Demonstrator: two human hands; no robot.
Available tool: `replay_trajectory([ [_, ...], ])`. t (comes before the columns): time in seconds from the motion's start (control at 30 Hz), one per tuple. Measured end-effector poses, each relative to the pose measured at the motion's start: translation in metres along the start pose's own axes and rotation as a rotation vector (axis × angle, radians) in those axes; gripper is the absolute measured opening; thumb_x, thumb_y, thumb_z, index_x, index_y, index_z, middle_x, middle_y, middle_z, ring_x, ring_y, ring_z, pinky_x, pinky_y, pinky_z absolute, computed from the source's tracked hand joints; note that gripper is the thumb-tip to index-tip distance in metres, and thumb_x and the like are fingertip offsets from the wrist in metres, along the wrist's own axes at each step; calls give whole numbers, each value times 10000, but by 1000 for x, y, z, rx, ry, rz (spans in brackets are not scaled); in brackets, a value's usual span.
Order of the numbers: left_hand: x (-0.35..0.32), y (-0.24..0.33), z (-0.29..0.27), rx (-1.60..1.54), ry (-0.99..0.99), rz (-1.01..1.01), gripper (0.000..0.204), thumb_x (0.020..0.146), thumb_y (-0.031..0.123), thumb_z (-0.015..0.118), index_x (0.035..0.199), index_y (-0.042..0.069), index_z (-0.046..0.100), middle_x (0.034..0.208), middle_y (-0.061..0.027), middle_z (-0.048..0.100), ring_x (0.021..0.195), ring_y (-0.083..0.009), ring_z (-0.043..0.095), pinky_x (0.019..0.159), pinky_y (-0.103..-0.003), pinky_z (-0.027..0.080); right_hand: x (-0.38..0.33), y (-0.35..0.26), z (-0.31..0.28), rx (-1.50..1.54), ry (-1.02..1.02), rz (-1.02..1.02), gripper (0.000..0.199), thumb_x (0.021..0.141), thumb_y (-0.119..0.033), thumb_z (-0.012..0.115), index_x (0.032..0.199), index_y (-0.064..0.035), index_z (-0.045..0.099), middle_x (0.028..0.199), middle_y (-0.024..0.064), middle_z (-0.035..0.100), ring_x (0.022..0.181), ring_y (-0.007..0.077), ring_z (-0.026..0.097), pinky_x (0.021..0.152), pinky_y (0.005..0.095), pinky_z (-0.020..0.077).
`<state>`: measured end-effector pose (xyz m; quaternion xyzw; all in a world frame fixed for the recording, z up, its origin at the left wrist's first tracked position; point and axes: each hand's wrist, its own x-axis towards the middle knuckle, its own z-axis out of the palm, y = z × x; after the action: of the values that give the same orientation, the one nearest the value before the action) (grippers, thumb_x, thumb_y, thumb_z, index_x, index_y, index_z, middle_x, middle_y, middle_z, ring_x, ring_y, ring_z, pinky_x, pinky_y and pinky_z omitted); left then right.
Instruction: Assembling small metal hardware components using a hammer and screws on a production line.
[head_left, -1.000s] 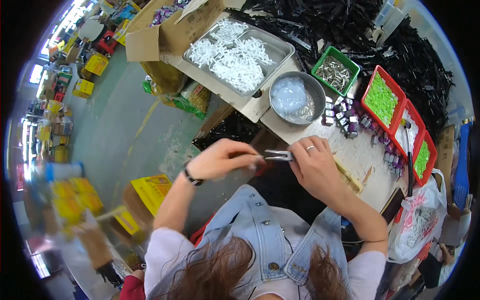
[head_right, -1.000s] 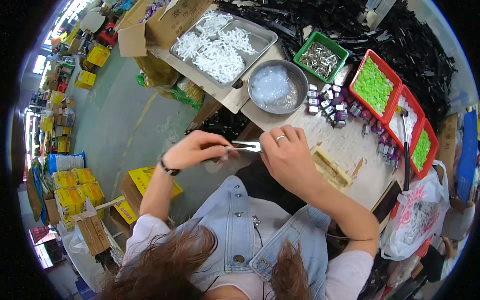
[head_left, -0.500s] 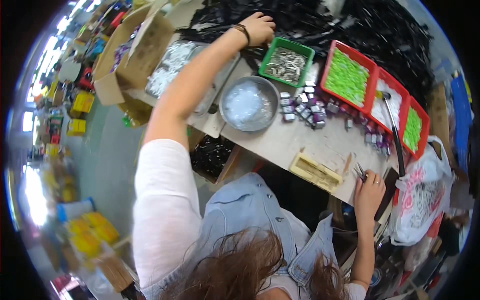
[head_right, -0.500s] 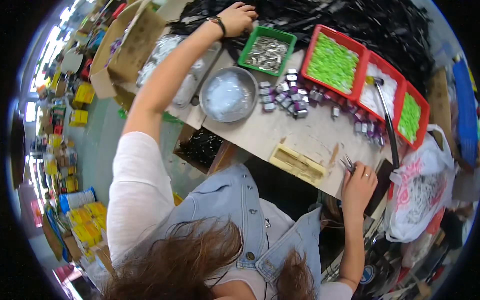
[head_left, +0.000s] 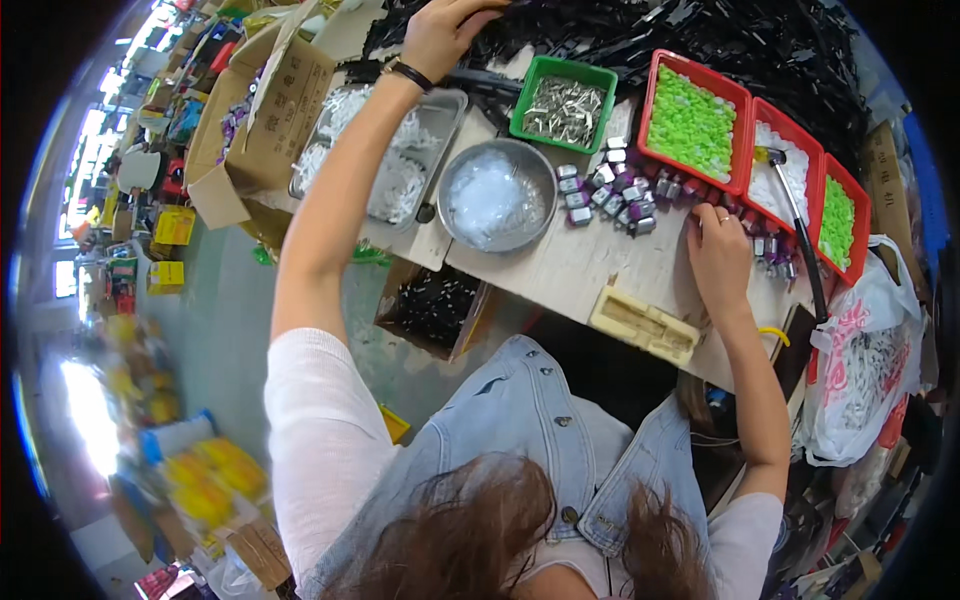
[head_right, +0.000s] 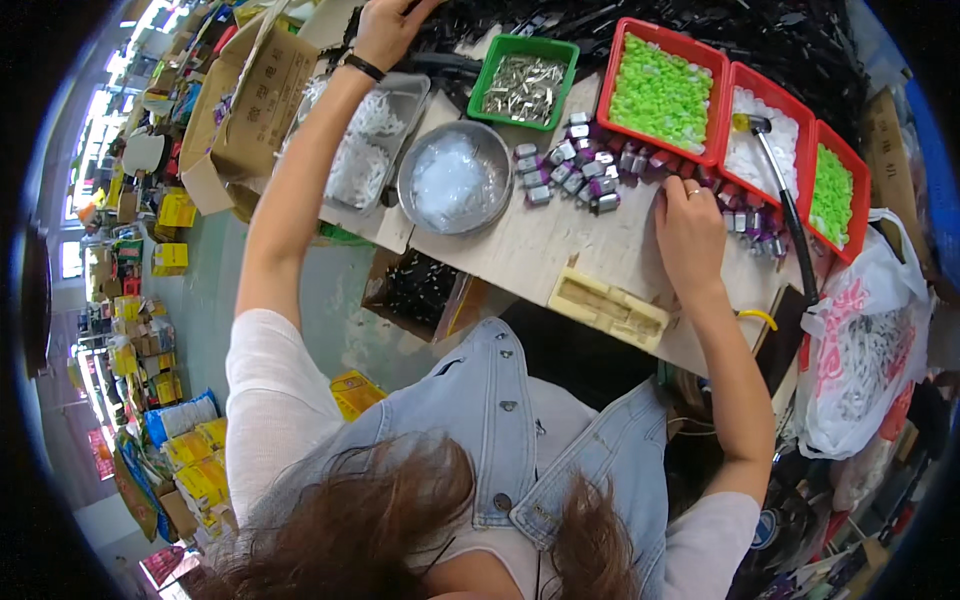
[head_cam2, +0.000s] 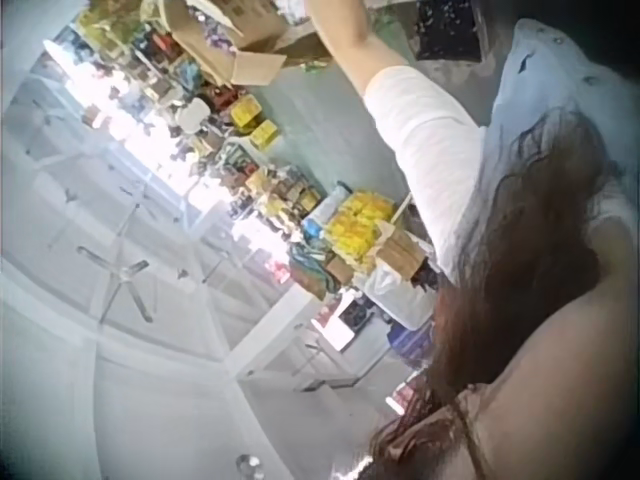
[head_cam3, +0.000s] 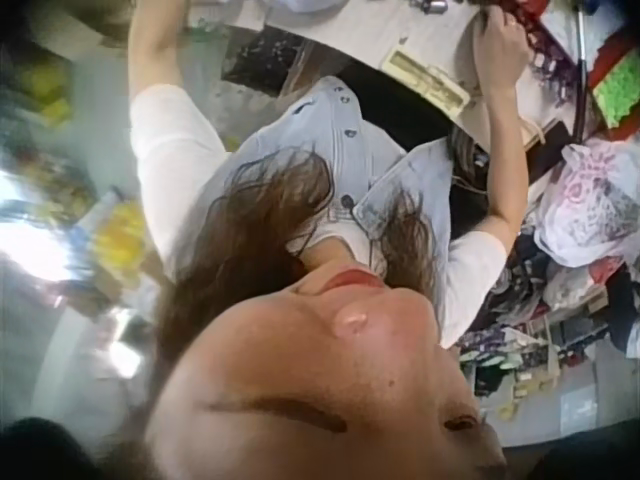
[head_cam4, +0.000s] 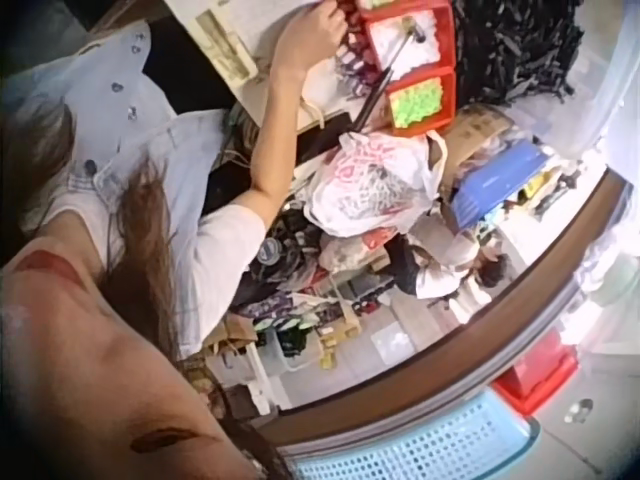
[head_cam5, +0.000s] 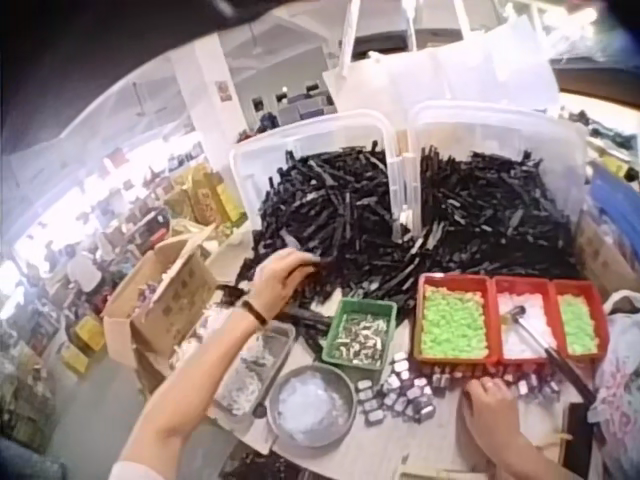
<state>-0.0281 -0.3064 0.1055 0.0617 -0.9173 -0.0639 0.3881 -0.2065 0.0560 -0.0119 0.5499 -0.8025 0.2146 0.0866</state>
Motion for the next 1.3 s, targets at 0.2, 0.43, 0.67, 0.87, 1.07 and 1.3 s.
replay_trajectory([
  [0.2, -88, 227, 32, -482, -416, -45, 416, 738, 15, 629, 1123, 162, 687, 883, -59, 607, 785, -263, 609, 713, -329, 503, -29, 12, -29, 110, 16, 12, 191, 843, -101, 643, 1027, -81, 690, 966, 99, 663, 855, 292, 634, 748, 366, 508],
  [0.43, -143, 297, 96, -556, -281, -134, 301, 741, 42, 625, 1023, 129, 682, 950, -67, 615, 954, -262, 605, 942, -406, 458, -47, 16, -37, 293, -48, 142, 198, 842, -90, 660, 1034, -75, 706, 952, 97, 663, 792, 267, 634, 708, 329, 493],
  [0.67, -141, 299, 106, -785, -431, -134, 228, 846, 60, 586, 1057, 108, 658, 1093, -86, 605, 1087, -255, 569, 1109, -569, 250, -55, 26, -34, 268, 9, 78, 232, 827, -70, 683, 1056, -92, 710, 913, 97, 665, 775, 248, 629, 687, 321, 486],
  [0.87, -122, 283, 94, -710, -477, -223, 131, 857, 182, 623, 937, 79, 636, 964, -106, 612, 1015, -269, 580, 1006, -492, 355, -49, 20, -25, 271, 80, -1, 247, 787, -63, 728, 1032, -59, 699, 898, 104, 672, 797, 235, 630, 711, 304, 491],
  [1.07, -37, 121, 73, 360, -177, -185, 143, 744, 215, 628, 756, 112, 726, 866, -112, 663, 880, -286, 596, 763, -428, 452, -56, -49, -66, 605, -52, 18, 255, 761, -57, 743, 1007, -34, 683, 896, 107, 673, 848, 262, 642, 738, 321, 505],
  [1.3, 26, 70, 94, 312, -1063, -252, 307, 687, 257, 712, 932, 74, 684, 976, -173, 692, 992, -318, 648, 975, -477, 352, -62, -82, -34, 506, -94, -158, 207, 723, -89, 743, 905, -82, 644, 834, 63, 613, 801, 257, 593, 719, 379, 487],
])
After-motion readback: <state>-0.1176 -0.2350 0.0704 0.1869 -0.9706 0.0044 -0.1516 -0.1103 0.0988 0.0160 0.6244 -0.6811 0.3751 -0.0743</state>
